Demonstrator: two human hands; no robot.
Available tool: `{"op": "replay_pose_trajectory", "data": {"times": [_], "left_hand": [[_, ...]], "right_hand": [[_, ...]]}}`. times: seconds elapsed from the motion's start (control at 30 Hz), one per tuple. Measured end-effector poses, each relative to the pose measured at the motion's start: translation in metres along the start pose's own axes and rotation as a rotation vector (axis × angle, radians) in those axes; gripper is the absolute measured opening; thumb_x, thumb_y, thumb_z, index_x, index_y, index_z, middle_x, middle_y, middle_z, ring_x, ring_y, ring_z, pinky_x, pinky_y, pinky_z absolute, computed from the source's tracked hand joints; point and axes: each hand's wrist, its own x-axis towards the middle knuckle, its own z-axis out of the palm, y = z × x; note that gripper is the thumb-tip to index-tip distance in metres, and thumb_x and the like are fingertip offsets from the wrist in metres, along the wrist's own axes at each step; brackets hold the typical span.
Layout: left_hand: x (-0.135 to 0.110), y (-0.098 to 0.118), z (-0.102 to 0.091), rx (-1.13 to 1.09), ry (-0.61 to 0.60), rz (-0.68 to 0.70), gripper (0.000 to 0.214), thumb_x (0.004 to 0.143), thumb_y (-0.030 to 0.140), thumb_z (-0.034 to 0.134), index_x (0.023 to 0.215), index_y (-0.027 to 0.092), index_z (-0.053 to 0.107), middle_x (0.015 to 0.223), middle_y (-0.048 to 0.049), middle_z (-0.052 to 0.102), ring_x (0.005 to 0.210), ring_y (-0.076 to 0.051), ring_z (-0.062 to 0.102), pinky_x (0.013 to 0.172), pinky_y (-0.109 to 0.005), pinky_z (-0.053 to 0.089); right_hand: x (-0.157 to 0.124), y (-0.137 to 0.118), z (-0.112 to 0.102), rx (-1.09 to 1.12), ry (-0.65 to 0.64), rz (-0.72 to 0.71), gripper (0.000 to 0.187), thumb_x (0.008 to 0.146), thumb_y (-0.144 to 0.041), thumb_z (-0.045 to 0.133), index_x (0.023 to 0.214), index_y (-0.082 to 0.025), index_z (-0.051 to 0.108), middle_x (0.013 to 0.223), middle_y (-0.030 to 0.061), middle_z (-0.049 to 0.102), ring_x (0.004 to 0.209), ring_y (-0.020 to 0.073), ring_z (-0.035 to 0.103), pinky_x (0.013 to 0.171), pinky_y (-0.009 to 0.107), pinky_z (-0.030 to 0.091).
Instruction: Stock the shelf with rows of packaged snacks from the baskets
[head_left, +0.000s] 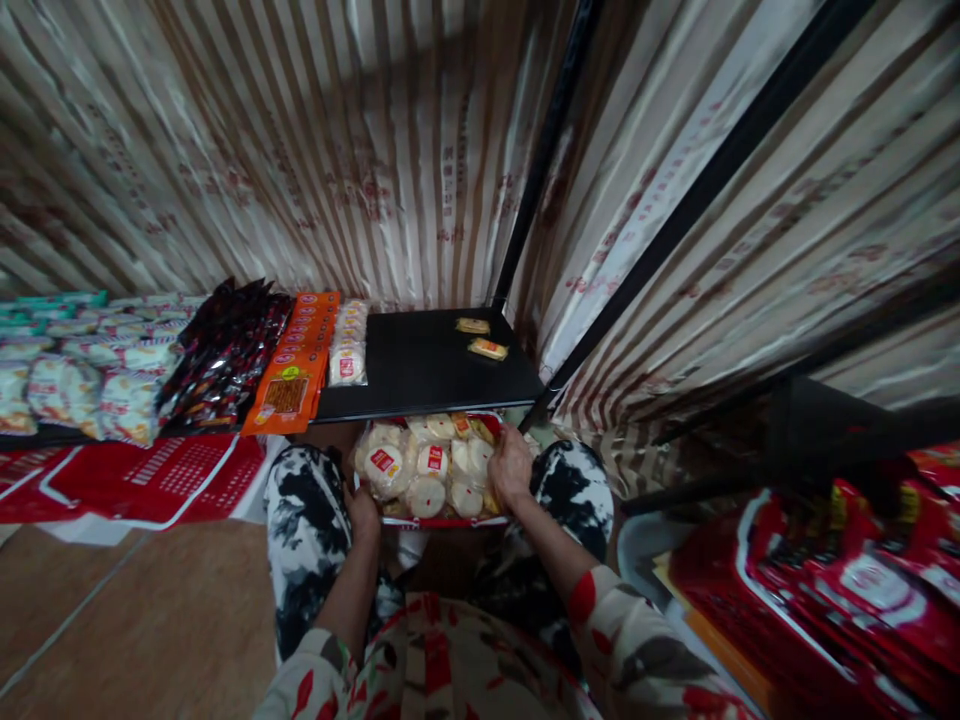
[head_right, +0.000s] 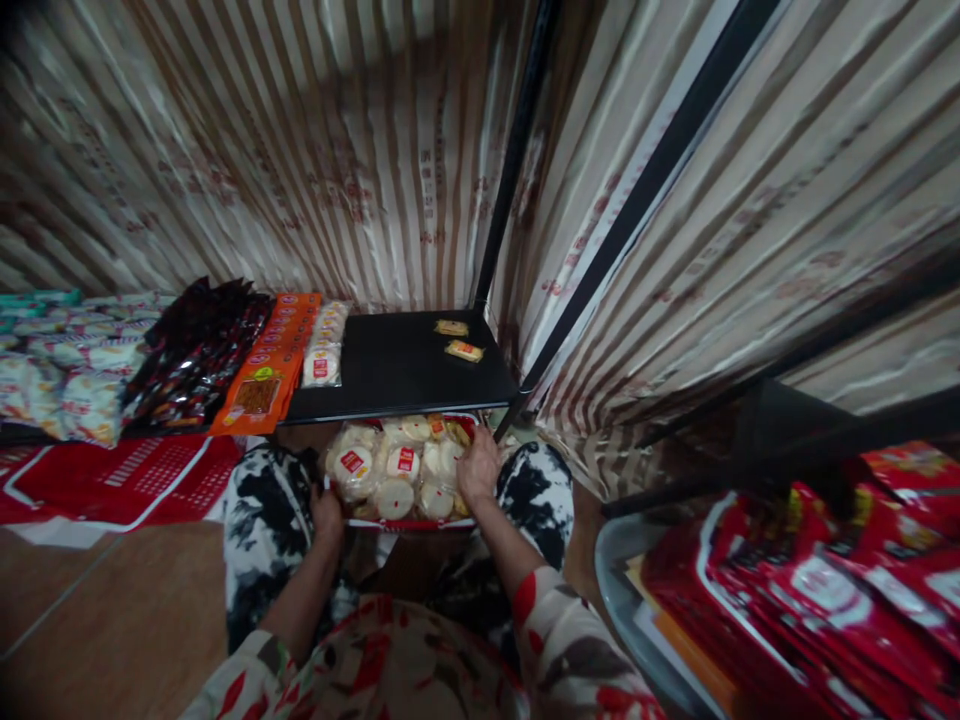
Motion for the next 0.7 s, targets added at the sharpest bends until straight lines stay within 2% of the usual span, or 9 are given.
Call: {"op": "replay_pose_trajectory", "data": {"times": [0.1, 0.17, 0.27, 0.33, 0.47, 0.57, 0.7], "left_hand": [[-0.012, 0.007, -0.002, 0.018, 0.047, 0.036, 0.053, 0.084, 0.02, 0.033, 0.137, 0.009, 0.031, 0.138, -0.0173, 0.042, 0.13, -0.024, 0.037, 0.107, -0.038, 0.031], [-0.023, 0.011, -0.001, 0.039, 0.038, 0.138, 0.056, 0.085, 0.022, 0.034, 0.138, 0.009, 0.028, 0.145, -0.0157, 0.031, 0.135, -0.022, 0.027, 0.111, -0.035, 0.023], [-0.034, 0.012, 0.003, 0.158, -0.005, 0.37, 0.055, 0.081, 0.022, 0.041, 0.135, 0.01, 0.036, 0.149, -0.0143, 0.022, 0.139, -0.024, 0.013, 0.114, -0.039, 0.015], [-0.036, 0.01, 0.007, 0.245, -0.064, 0.454, 0.053, 0.079, 0.021, 0.042, 0.131, 0.011, 0.042, 0.149, -0.0143, 0.021, 0.139, -0.026, 0.009, 0.114, -0.043, 0.013], [-0.032, 0.005, 0.013, 0.278, -0.19, 0.396, 0.053, 0.078, 0.02, 0.043, 0.13, 0.009, 0.043, 0.149, -0.015, 0.023, 0.139, -0.027, 0.01, 0.114, -0.04, 0.011], [-0.031, 0.004, 0.013, 0.264, -0.21, 0.372, 0.053, 0.078, 0.02, 0.044, 0.129, 0.006, 0.044, 0.147, -0.017, 0.025, 0.138, -0.027, 0.017, 0.114, -0.037, 0.016], [-0.035, 0.004, 0.011, 0.262, -0.209, 0.395, 0.052, 0.079, 0.019, 0.042, 0.129, 0.008, 0.044, 0.146, -0.0165, 0.029, 0.137, -0.027, 0.02, 0.113, -0.04, 0.021]], "right_hand": [[-0.011, -0.008, 0.006, -0.039, -0.062, -0.092, 0.046, 0.087, -0.021, 0.032, 0.129, -0.01, 0.046, 0.134, 0.0109, 0.048, 0.128, 0.0224, 0.034, 0.107, 0.034, 0.021], [-0.016, -0.011, 0.009, -0.083, -0.102, -0.105, 0.047, 0.09, -0.03, 0.03, 0.129, -0.011, 0.048, 0.134, 0.0104, 0.048, 0.13, 0.0232, 0.03, 0.108, 0.036, 0.019], [-0.019, -0.015, 0.011, -0.142, -0.133, -0.122, 0.048, 0.092, -0.034, 0.028, 0.125, -0.011, 0.052, 0.133, 0.0108, 0.049, 0.131, 0.0227, 0.03, 0.109, 0.035, 0.015], [-0.019, -0.017, 0.01, -0.159, -0.146, -0.129, 0.047, 0.091, -0.034, 0.03, 0.126, -0.01, 0.052, 0.132, 0.0109, 0.05, 0.129, 0.0229, 0.033, 0.109, 0.034, 0.015], [-0.019, -0.02, 0.005, -0.172, -0.195, -0.122, 0.047, 0.091, -0.033, 0.031, 0.129, -0.012, 0.049, 0.13, 0.0109, 0.052, 0.126, 0.0236, 0.038, 0.108, 0.034, 0.017], [-0.02, -0.021, 0.003, -0.175, -0.222, -0.117, 0.047, 0.091, -0.032, 0.031, 0.13, -0.012, 0.048, 0.13, 0.0118, 0.051, 0.127, 0.0239, 0.037, 0.108, 0.035, 0.017], [-0.02, -0.022, 0.002, -0.154, -0.208, -0.102, 0.047, 0.091, -0.033, 0.032, 0.129, -0.012, 0.049, 0.13, 0.0127, 0.052, 0.128, 0.0252, 0.036, 0.108, 0.036, 0.016]]}}
